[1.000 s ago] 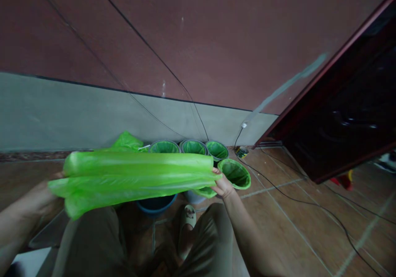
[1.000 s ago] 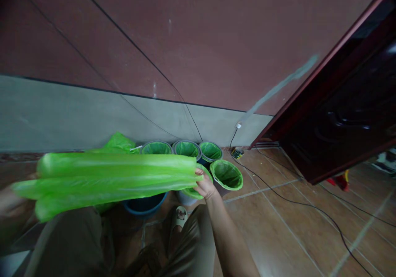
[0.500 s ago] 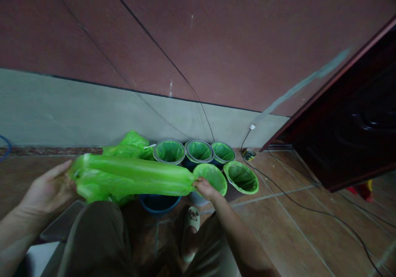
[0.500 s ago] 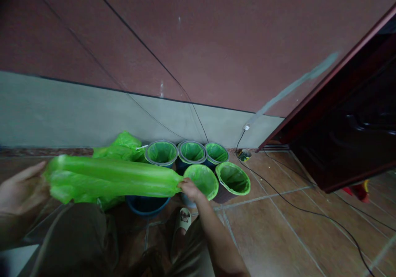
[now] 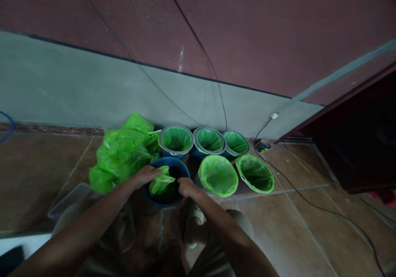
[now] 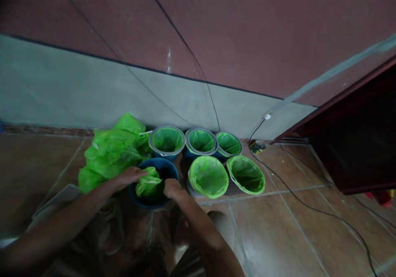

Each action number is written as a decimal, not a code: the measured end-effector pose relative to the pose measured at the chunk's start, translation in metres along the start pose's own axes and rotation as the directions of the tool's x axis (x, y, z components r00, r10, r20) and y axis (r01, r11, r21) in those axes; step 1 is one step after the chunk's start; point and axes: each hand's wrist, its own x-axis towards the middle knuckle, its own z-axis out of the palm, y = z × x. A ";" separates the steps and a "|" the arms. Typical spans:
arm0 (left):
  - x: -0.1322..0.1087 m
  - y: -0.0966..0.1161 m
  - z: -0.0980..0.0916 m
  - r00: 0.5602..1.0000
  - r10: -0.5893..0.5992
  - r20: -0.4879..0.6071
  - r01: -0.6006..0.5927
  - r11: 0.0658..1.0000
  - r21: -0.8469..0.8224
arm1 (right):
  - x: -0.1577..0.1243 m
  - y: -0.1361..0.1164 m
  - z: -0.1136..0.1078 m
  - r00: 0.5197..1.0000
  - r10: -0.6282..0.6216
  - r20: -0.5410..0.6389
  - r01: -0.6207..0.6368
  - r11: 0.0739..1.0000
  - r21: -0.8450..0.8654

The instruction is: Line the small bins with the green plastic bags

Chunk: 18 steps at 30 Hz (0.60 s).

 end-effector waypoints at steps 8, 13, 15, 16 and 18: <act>0.044 -0.028 0.050 0.949 -0.068 0.308 0.190 0.902 -0.387 | 0.020 0.019 -0.005 0.994 -0.077 0.079 0.086 0.988 -0.129; 0.055 -0.031 0.057 0.940 -0.005 0.341 0.155 0.897 -0.415 | 0.049 0.015 0.019 0.993 -0.039 0.115 0.062 0.977 -0.205; 0.061 -0.031 0.054 0.963 -0.010 0.270 0.079 0.966 -0.246 | 0.059 0.016 0.016 0.992 -0.058 0.112 0.084 0.966 -0.243; 0.065 -0.032 0.051 0.976 0.002 0.218 0.022 0.994 -0.109 | 0.063 0.019 0.010 0.992 -0.066 0.112 0.092 0.963 -0.252; 0.070 -0.034 0.040 0.988 0.077 0.133 -0.102 0.976 0.192 | 0.067 0.026 -0.006 0.989 -0.067 0.131 0.100 0.960 -0.261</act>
